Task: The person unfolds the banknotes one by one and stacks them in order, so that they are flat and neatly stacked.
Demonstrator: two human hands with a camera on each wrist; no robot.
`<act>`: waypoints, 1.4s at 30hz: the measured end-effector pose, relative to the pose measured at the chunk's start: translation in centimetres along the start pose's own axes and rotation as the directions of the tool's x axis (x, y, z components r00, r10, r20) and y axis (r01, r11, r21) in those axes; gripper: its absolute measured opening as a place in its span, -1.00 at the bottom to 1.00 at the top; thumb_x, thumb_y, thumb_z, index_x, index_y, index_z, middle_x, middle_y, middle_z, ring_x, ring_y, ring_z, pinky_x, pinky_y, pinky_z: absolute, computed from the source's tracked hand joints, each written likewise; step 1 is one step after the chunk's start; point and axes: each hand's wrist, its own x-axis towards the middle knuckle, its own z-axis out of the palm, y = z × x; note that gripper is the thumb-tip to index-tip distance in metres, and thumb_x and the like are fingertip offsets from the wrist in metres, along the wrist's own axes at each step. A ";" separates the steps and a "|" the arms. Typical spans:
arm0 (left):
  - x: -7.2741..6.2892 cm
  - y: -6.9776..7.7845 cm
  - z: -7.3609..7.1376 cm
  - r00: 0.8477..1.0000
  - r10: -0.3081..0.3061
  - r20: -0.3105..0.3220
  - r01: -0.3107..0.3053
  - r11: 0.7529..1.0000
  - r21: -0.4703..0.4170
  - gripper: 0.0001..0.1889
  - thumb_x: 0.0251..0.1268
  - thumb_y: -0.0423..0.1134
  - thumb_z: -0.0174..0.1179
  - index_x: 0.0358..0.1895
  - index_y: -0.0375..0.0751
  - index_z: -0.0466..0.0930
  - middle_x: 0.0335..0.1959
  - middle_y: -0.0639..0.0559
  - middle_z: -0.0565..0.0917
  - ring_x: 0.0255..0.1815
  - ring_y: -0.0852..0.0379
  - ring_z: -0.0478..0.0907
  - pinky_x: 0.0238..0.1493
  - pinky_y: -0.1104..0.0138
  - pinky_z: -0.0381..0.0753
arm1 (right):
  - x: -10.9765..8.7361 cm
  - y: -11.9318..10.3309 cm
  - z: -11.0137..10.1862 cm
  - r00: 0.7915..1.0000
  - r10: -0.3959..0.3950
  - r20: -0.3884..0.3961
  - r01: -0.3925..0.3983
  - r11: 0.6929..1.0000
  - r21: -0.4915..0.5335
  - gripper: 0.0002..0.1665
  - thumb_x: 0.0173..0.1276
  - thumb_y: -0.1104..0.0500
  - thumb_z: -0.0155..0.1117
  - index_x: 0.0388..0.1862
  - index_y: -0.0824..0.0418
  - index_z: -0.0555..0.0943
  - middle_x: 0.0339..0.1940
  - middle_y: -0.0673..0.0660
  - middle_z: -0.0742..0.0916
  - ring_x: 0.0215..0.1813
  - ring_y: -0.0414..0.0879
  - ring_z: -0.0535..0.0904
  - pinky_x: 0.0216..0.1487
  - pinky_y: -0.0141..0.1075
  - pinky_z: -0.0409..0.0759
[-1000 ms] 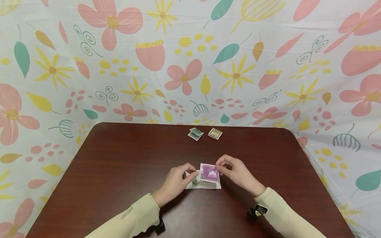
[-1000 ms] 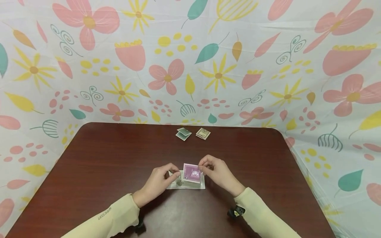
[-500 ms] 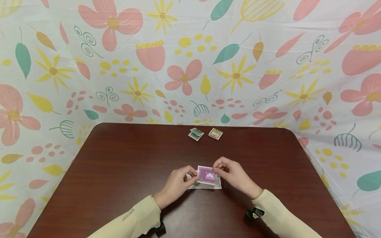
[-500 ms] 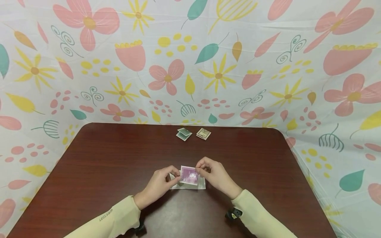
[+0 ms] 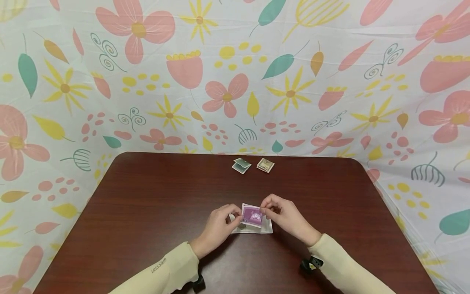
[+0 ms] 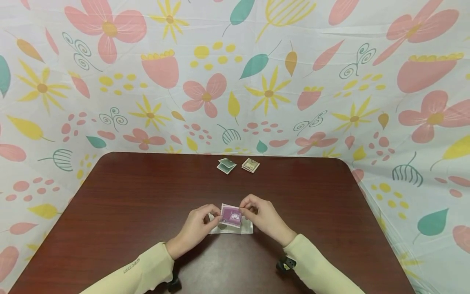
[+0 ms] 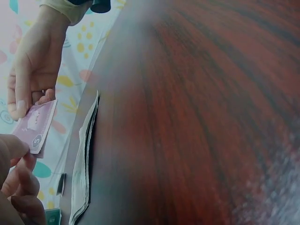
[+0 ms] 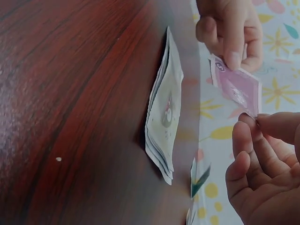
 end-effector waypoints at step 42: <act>-0.4 -1.4 -2.1 0.982 -0.190 0.005 0.187 0.961 -0.201 -0.95 0.34 -0.38 0.37 -0.27 -0.19 0.69 -0.44 0.05 0.72 -0.54 0.35 0.43 -0.45 0.46 0.43 | -0.8 2.0 -1.1 0.999 0.035 0.010 -0.034 0.995 -0.093 -0.82 0.40 0.30 0.43 -0.18 0.07 0.61 -0.36 -0.12 0.67 -0.35 -0.29 0.54 -0.35 -0.35 0.53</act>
